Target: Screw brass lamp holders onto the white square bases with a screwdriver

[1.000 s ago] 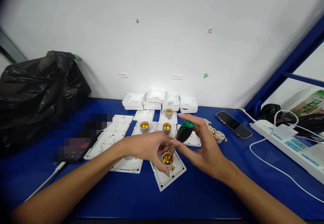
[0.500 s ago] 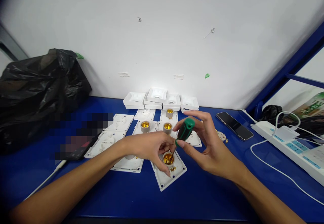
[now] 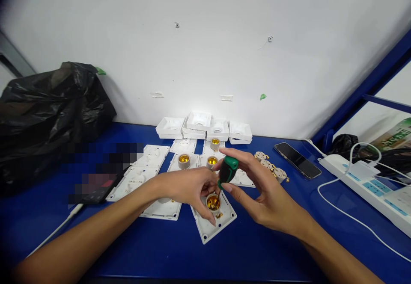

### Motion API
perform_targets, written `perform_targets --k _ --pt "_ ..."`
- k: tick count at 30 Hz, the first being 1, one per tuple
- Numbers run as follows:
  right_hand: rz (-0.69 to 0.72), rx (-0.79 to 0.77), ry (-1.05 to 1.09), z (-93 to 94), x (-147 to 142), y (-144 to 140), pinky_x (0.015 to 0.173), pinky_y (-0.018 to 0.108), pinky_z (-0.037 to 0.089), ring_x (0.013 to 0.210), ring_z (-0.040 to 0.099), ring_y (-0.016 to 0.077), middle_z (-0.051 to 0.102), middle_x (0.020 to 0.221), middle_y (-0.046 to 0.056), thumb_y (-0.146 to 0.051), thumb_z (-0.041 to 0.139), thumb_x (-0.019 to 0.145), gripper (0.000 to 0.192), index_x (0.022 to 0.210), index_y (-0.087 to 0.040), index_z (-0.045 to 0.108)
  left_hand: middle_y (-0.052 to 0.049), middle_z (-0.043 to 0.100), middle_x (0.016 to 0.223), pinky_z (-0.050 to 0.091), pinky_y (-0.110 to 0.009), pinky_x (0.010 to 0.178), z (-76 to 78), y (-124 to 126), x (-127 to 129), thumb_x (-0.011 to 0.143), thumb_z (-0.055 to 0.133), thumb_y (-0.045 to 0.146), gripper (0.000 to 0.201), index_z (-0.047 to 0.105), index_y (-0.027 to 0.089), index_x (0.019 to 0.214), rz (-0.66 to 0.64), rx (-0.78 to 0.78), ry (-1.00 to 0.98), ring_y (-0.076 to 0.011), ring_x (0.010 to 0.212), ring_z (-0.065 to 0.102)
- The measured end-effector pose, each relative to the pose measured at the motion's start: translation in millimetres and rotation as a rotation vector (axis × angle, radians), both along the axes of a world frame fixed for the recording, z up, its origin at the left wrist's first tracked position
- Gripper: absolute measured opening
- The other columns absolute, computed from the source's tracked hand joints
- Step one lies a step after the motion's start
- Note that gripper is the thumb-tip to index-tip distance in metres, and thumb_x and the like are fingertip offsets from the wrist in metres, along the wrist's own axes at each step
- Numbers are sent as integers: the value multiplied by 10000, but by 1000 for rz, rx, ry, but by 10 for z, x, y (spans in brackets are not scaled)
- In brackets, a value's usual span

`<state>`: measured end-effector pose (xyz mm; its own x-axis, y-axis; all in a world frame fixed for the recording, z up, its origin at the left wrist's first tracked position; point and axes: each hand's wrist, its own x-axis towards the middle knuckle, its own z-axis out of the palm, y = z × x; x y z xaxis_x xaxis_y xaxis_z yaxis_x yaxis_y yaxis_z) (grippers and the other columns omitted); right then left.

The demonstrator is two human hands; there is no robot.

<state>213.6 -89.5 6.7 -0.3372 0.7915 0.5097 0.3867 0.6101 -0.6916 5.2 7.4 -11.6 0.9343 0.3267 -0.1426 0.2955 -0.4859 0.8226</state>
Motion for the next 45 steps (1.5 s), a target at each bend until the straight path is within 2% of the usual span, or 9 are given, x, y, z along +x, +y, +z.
perform_targets --k 5,9,15,18,28,35,38,41,45 --pt "21 -32 37 -19 1 49 940 394 635 1125 696 212 612 1328 77 -172 662 930 609 1460 -378 446 82 407 595 233 -301 521 -6 2 0 591 916 466 528 453 226 672 2 7 -14 -113 541 365" --pt "-54 66 135 -115 -5 104 787 317 648 957 671 170 587 1132 23 -174 821 794 605 1289 -363 529 85 409 607 236 -303 519 -32 13 1 600 918 445 529 443 228 686 -34 -1 -81 -110 548 353" --pt "-114 203 95 -277 17 102 848 394 656 1052 671 214 549 1321 69 -138 834 769 817 1435 -384 431 75 408 627 241 -303 520 -17 8 -5 573 923 468 557 427 231 663 -10 12 -60 -115 557 351" --pt "-89 277 16 -307 39 89 896 444 653 1134 666 253 570 1342 82 -103 796 798 834 1483 -381 408 72 413 629 244 -302 528 7 1 -8 585 914 473 549 429 231 671 -5 5 -35 -116 560 356" --pt "-60 247 5 -295 16 85 1000 507 627 1294 616 304 548 1454 89 -93 737 846 831 1537 -357 359 77 416 611 249 -299 484 -10 -2 -5 566 927 463 543 449 235 686 18 22 -18 -117 531 364" --pt "31 65 19 -183 -19 55 924 477 662 1256 648 282 520 1496 97 -99 637 920 729 1525 -383 345 95 376 566 233 -296 474 -24 7 2 578 933 421 519 463 228 681 7 -28 -25 -102 502 336" --pt "-11 111 46 -230 -3 94 915 458 662 1257 637 283 533 1429 89 -100 719 866 761 1487 -395 392 92 410 581 243 -291 483 -27 12 2 577 936 406 523 457 223 678 7 -4 -42 -97 511 354" --pt "-85 234 111 -294 16 132 913 423 657 1141 671 243 521 1325 61 -105 837 755 834 1430 -404 449 91 415 589 249 -288 491 -24 11 1 580 936 390 531 441 222 674 -12 17 -81 -95 521 352" --pt "-77 205 73 -296 9 132 881 422 648 1040 685 218 535 1293 74 -96 785 802 794 1450 -384 430 92 401 583 238 -293 498 -9 -4 -1 590 927 408 534 432 222 664 2 12 -55 -94 513 339"
